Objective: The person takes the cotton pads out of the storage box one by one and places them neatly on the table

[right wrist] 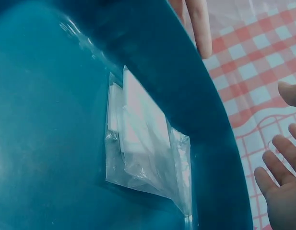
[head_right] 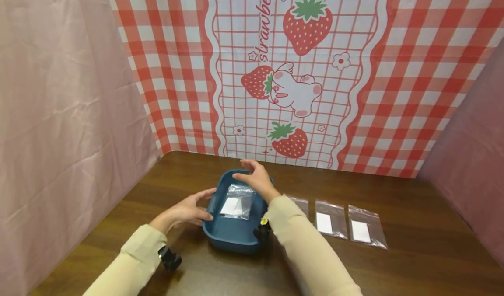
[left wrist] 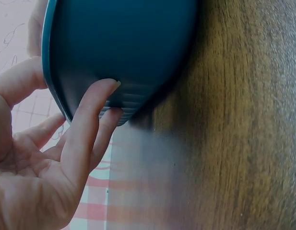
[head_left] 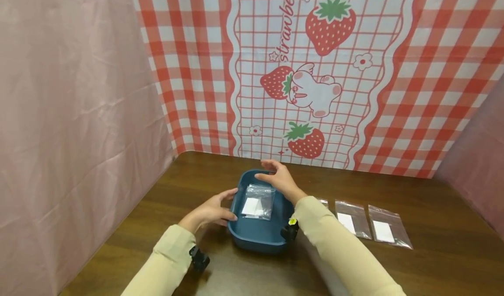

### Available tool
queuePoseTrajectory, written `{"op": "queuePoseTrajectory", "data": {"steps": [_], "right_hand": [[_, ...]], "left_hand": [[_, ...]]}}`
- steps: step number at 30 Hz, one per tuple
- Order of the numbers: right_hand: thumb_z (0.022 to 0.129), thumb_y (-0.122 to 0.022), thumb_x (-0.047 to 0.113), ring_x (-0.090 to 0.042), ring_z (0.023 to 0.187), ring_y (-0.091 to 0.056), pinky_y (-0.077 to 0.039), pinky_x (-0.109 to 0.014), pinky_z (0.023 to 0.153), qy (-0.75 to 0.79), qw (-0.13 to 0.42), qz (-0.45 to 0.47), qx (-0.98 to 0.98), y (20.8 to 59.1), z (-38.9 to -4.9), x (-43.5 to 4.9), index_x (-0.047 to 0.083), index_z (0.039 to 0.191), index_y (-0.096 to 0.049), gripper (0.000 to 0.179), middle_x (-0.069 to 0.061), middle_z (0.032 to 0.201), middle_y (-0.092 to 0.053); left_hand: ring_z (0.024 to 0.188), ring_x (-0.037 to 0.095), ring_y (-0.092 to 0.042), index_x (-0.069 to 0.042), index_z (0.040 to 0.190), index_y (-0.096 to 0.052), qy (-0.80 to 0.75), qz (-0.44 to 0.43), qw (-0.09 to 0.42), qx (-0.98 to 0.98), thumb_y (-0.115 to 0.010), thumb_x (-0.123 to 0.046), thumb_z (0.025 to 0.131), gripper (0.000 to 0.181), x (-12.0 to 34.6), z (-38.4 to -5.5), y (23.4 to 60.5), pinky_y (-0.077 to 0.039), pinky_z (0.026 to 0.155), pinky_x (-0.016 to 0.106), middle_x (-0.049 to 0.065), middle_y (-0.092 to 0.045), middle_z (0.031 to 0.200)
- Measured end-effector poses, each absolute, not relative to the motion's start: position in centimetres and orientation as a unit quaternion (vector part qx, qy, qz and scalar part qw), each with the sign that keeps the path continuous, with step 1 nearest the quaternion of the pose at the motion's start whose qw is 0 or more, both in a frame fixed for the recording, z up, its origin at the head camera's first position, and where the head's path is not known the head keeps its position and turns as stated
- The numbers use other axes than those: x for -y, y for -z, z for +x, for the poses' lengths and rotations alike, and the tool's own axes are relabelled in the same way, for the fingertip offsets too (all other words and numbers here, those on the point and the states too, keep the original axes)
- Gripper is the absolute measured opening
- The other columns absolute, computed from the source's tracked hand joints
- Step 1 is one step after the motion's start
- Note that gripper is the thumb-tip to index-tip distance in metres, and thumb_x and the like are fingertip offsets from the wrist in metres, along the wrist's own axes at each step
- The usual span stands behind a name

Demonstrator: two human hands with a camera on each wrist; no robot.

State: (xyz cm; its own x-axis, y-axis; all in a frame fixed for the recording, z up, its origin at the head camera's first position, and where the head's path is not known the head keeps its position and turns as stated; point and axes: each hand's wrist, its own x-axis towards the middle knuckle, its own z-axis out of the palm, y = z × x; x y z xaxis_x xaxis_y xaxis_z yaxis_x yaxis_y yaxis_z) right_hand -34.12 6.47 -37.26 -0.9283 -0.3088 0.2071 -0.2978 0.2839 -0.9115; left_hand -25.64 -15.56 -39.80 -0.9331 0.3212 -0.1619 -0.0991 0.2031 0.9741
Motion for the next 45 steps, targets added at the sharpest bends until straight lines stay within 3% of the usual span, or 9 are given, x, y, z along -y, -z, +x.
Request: {"op": "queuePoseTrajectory", "data": {"steps": [7, 23, 45], "right_hand": [[0.08, -0.074, 0.022, -0.032, 0.119, -0.045, -0.04, -0.045, 0.096, 0.508, 0.041, -0.207, -0.835, 38.3, -34.8, -5.7, 0.005, 0.13, -0.051, 0.058, -0.015, 0.129, -0.051], [0.07, -0.082, 0.021, -0.03, 0.123, -0.04, -0.034, -0.044, 0.101, 0.298, 0.213, -0.312, -0.877, 39.7, -34.7, -5.7, 0.003, 0.134, -0.048, 0.074, -0.016, 0.134, -0.046], [0.071, -0.08, 0.009, -0.023, 0.11, -0.05, -0.042, -0.039, 0.092, 0.245, 0.189, -0.35, -0.884, 39.4, -35.1, -5.9, 0.008, 0.121, -0.061, 0.054, -0.008, 0.122, -0.058]], "left_hand": [[0.097, 0.033, -0.06, -0.005, 0.145, -0.028, -0.631, 0.078, 0.165, -0.754, -0.066, 0.013, 0.073, 0.084, 15.7, -25.7, 39.7, -0.054, 0.068, 0.044, 0.022, -0.034, 0.139], [0.107, 0.039, -0.055, -0.005, 0.146, -0.027, -0.625, 0.078, 0.17, -0.758, -0.066, 0.012, 0.074, 0.084, 15.8, -25.7, 39.6, -0.054, 0.068, 0.044, 0.023, -0.03, 0.141], [0.107, 0.04, -0.054, -0.003, 0.145, -0.027, -0.628, 0.084, 0.168, -0.755, -0.066, 0.015, 0.073, 0.084, 15.7, -25.7, 39.6, -0.054, 0.068, 0.044, 0.024, -0.029, 0.14]]}}
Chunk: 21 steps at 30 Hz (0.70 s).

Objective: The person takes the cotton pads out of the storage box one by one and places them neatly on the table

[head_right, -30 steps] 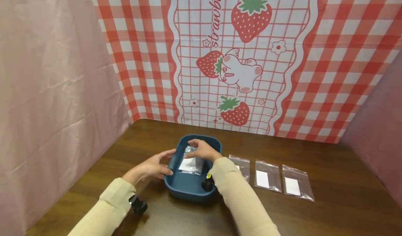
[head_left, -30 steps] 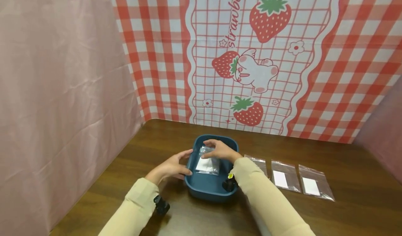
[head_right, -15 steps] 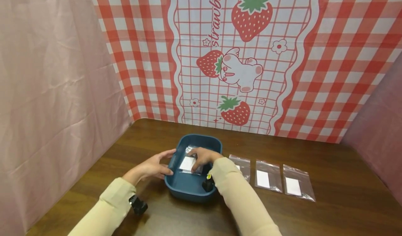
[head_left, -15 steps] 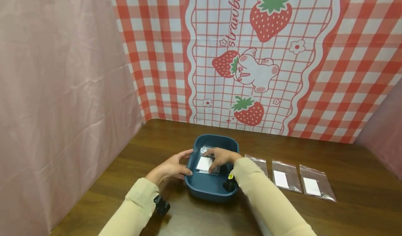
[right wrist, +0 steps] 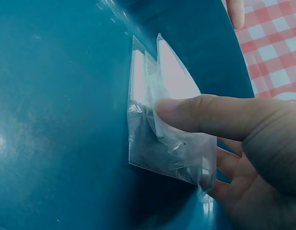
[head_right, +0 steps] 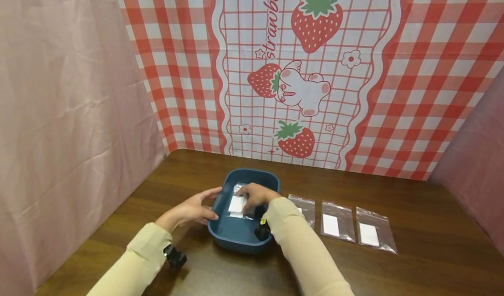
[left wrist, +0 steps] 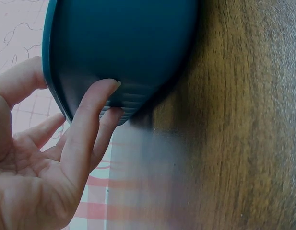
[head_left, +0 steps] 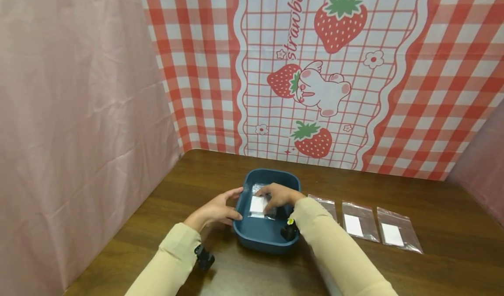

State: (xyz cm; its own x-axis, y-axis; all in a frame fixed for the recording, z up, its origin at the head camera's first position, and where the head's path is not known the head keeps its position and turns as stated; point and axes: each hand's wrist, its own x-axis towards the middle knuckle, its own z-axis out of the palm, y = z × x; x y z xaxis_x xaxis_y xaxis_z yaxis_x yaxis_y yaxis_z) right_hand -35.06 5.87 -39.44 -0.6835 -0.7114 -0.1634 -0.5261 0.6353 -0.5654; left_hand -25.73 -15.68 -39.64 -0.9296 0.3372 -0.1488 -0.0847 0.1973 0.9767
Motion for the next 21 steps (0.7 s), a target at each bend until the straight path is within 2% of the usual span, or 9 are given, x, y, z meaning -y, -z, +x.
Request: {"op": "queuePoseTrajectory", "data": {"steps": [10, 21], "right_hand": [[0.072, -0.076, 0.0, -0.022, 0.107, -0.054, -0.045, -0.039, 0.09, 0.28, 0.184, -0.331, -0.882, 39.1, -34.9, -6.0, 0.006, 0.119, -0.063, 0.05, -0.007, 0.115, -0.063], [0.073, -0.074, -0.003, -0.024, 0.108, -0.055, -0.046, -0.039, 0.09, 0.323, 0.154, -0.331, -0.873, 37.6, -34.3, -6.2, 0.003, 0.119, -0.063, 0.048, -0.01, 0.117, -0.062]], "left_hand": [[0.106, 0.04, -0.055, -0.003, 0.145, -0.026, -0.633, 0.084, 0.167, -0.751, -0.065, 0.015, 0.072, 0.084, 15.5, -25.7, 39.7, -0.054, 0.067, 0.044, 0.023, -0.03, 0.139], [0.103, 0.038, -0.057, -0.005, 0.145, -0.029, -0.619, 0.075, 0.166, -0.764, -0.066, 0.014, 0.073, 0.083, 15.5, -25.7, 39.6, -0.054, 0.069, 0.045, 0.022, -0.032, 0.139]]}}
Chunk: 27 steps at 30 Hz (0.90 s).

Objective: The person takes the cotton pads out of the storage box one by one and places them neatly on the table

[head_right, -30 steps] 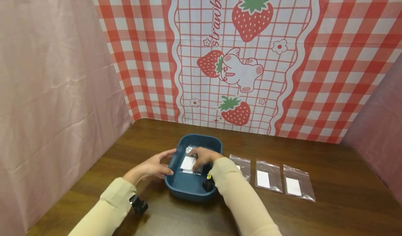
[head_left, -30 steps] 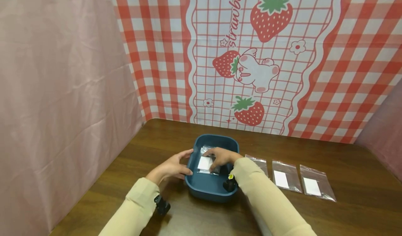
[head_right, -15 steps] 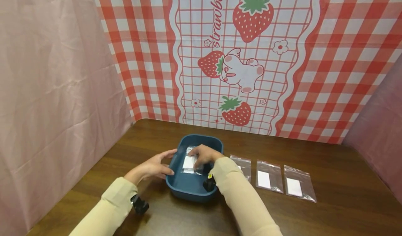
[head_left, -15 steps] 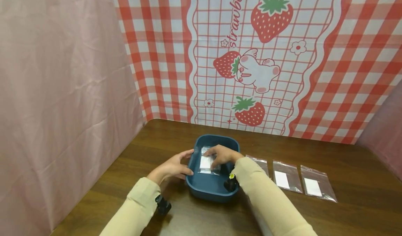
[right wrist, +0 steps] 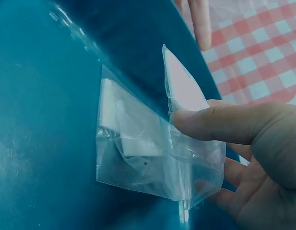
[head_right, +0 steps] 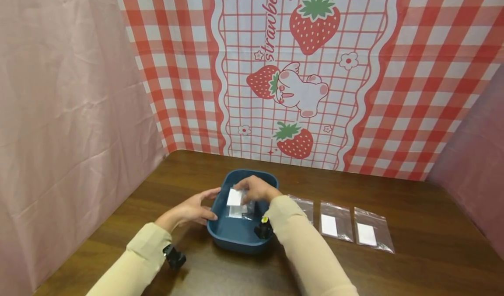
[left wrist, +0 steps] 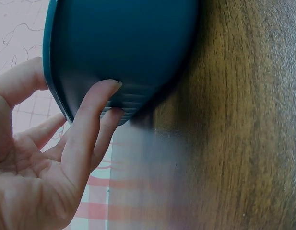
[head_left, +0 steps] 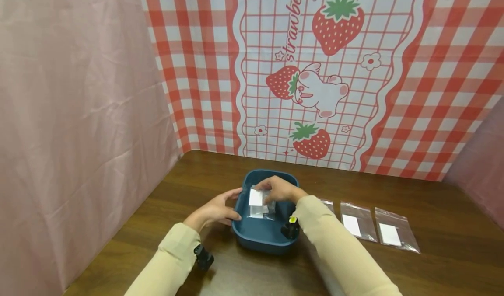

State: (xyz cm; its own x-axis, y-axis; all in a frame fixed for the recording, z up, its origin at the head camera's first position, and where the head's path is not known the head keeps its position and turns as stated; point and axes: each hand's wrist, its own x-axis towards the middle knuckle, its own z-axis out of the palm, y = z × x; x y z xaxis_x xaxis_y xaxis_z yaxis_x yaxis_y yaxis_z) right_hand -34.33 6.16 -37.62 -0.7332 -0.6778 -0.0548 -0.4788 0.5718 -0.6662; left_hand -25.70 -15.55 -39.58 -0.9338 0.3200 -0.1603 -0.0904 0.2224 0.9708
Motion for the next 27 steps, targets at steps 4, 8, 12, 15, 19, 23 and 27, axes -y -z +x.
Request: {"op": "queuePoseTrajectory", "data": {"steps": [4, 8, 12, 15, 19, 23, 27], "right_hand": [[0.074, -0.074, -0.002, -0.026, 0.111, -0.054, -0.046, -0.039, 0.089, 0.322, 0.134, -0.335, -0.875, 37.0, -34.1, -6.7, 0.005, 0.12, -0.063, 0.048, -0.009, 0.116, -0.062], [0.074, -0.075, -0.001, -0.029, 0.113, -0.053, -0.047, -0.039, 0.088, 0.329, 0.125, -0.336, -0.874, 36.4, -33.6, -7.3, 0.007, 0.12, -0.063, 0.048, -0.008, 0.117, -0.062], [0.073, -0.075, -0.001, -0.028, 0.113, -0.053, -0.048, -0.038, 0.085, 0.337, 0.116, -0.332, -0.873, 35.6, -33.0, -8.0, 0.009, 0.12, -0.063, 0.049, -0.008, 0.118, -0.061], [0.074, -0.075, 0.0, -0.028, 0.113, -0.052, -0.049, -0.038, 0.084, 0.339, 0.106, -0.327, -0.876, 35.2, -32.4, -8.6, 0.01, 0.121, -0.063, 0.05, -0.008, 0.12, -0.06], [0.075, -0.075, 0.001, -0.029, 0.116, -0.05, -0.047, -0.041, 0.088, 0.344, 0.098, -0.317, -0.879, 34.9, -31.6, -9.4, 0.012, 0.122, -0.063, 0.05, -0.007, 0.122, -0.059], [0.076, -0.074, 0.002, -0.03, 0.117, -0.05, -0.045, -0.044, 0.091, 0.343, 0.084, -0.323, -0.878, 34.7, -30.7, -10.3, 0.011, 0.123, -0.062, 0.05, -0.007, 0.123, -0.059], [0.076, -0.075, 0.005, -0.029, 0.115, -0.052, -0.046, -0.044, 0.089, 0.33, 0.062, -0.351, -0.874, 34.4, -29.8, -11.2, 0.009, 0.124, -0.06, 0.05, -0.008, 0.123, -0.059]], "left_hand": [[0.1, 0.034, -0.059, -0.007, 0.145, -0.03, -0.608, 0.068, 0.164, -0.774, -0.067, 0.011, 0.074, 0.082, 15.4, -25.7, 39.3, -0.054, 0.07, 0.045, 0.021, -0.033, 0.14], [0.102, 0.035, -0.058, -0.007, 0.145, -0.03, -0.603, 0.063, 0.166, -0.778, -0.068, 0.011, 0.074, 0.083, 15.3, -25.6, 39.2, -0.054, 0.07, 0.046, 0.022, -0.033, 0.14], [0.101, 0.035, -0.058, -0.007, 0.145, -0.029, -0.604, 0.064, 0.169, -0.777, -0.068, 0.01, 0.074, 0.083, 15.3, -25.6, 39.3, -0.054, 0.071, 0.045, 0.022, -0.032, 0.14], [0.099, 0.034, -0.059, -0.006, 0.146, -0.028, -0.609, 0.065, 0.167, -0.773, -0.067, 0.011, 0.074, 0.083, 15.2, -25.5, 39.4, -0.054, 0.07, 0.045, 0.023, -0.032, 0.14], [0.1, 0.036, -0.058, -0.004, 0.145, -0.027, -0.615, 0.069, 0.162, -0.769, -0.066, 0.013, 0.073, 0.083, 15.2, -25.3, 39.3, -0.054, 0.068, 0.044, 0.024, -0.031, 0.14], [0.102, 0.038, -0.057, -0.002, 0.145, -0.026, -0.621, 0.079, 0.159, -0.764, -0.066, 0.014, 0.072, 0.084, 15.2, -25.1, 39.3, -0.055, 0.066, 0.044, 0.026, -0.03, 0.14], [0.102, 0.039, -0.057, -0.002, 0.145, -0.025, -0.624, 0.084, 0.162, -0.76, -0.066, 0.014, 0.072, 0.085, 15.2, -25.2, 39.4, -0.054, 0.067, 0.044, 0.026, -0.03, 0.14]]}}
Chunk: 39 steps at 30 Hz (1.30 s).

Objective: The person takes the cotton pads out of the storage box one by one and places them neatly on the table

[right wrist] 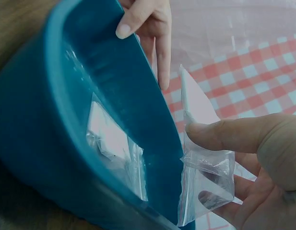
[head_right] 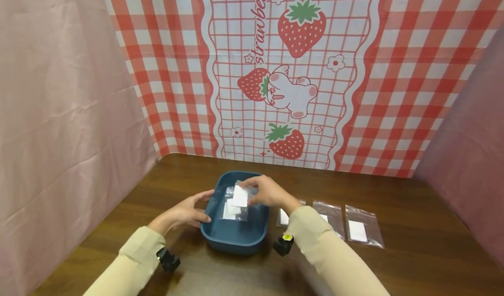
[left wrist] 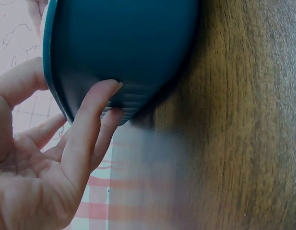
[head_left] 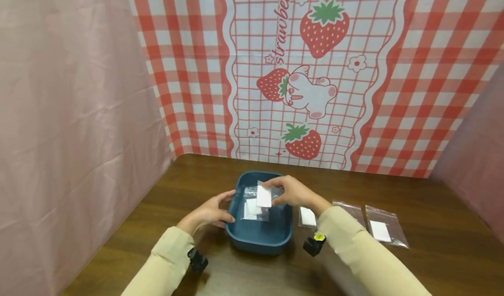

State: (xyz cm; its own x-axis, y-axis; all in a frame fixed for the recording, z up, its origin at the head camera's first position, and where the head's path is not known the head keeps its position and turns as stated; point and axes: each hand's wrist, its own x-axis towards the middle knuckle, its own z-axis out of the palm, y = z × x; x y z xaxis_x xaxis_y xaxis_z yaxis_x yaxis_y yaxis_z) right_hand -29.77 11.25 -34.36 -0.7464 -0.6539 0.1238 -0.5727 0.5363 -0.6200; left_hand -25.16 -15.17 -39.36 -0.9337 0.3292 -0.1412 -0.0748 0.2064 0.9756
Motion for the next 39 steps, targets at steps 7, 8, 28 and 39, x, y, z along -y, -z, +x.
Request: {"op": "queuePoseTrajectory", "data": {"steps": [7, 8, 28, 39], "right_hand": [[0.076, -0.076, 0.007, -0.027, 0.112, -0.053, -0.048, -0.041, 0.086, 0.332, 0.05, -0.358, -0.871, 34.3, -28.0, -12.8, 0.01, 0.123, -0.061, 0.049, -0.007, 0.122, -0.059], [0.076, -0.076, 0.007, -0.026, 0.112, -0.053, -0.048, -0.041, 0.087, 0.336, 0.05, -0.356, -0.87, 34.3, -27.7, -13.0, 0.01, 0.123, -0.062, 0.049, -0.007, 0.122, -0.06], [0.07, -0.077, 0.001, -0.023, 0.106, -0.056, -0.049, -0.037, 0.082, 0.348, -0.042, -0.362, -0.864, 37.9, -22.3, -17.6, 0.006, 0.117, -0.064, 0.049, -0.007, 0.116, -0.063], [0.069, -0.077, 0.002, -0.019, 0.106, -0.057, -0.048, -0.038, 0.086, 0.339, -0.064, -0.389, -0.854, 40.4, -19.7, -20.5, 0.007, 0.117, -0.064, 0.049, -0.005, 0.116, -0.063]], "left_hand": [[0.102, 0.038, -0.058, -0.003, 0.146, -0.025, -0.619, 0.083, 0.164, -0.763, -0.065, 0.014, 0.074, 0.084, 15.3, -25.2, 39.4, -0.054, 0.067, 0.043, 0.025, -0.031, 0.139], [0.102, 0.038, -0.058, -0.003, 0.146, -0.025, -0.619, 0.082, 0.164, -0.764, -0.065, 0.014, 0.074, 0.084, 15.3, -25.2, 39.4, -0.054, 0.067, 0.043, 0.025, -0.031, 0.139], [0.1, 0.036, -0.058, -0.004, 0.145, -0.028, -0.612, 0.068, 0.163, -0.771, -0.066, 0.014, 0.073, 0.083, 15.0, -25.3, 39.5, -0.054, 0.069, 0.045, 0.023, -0.033, 0.139], [0.096, 0.032, -0.06, -0.004, 0.145, -0.028, -0.611, 0.072, 0.166, -0.77, -0.067, 0.013, 0.074, 0.083, 15.1, -25.3, 39.4, -0.054, 0.069, 0.045, 0.024, -0.032, 0.14]]}}
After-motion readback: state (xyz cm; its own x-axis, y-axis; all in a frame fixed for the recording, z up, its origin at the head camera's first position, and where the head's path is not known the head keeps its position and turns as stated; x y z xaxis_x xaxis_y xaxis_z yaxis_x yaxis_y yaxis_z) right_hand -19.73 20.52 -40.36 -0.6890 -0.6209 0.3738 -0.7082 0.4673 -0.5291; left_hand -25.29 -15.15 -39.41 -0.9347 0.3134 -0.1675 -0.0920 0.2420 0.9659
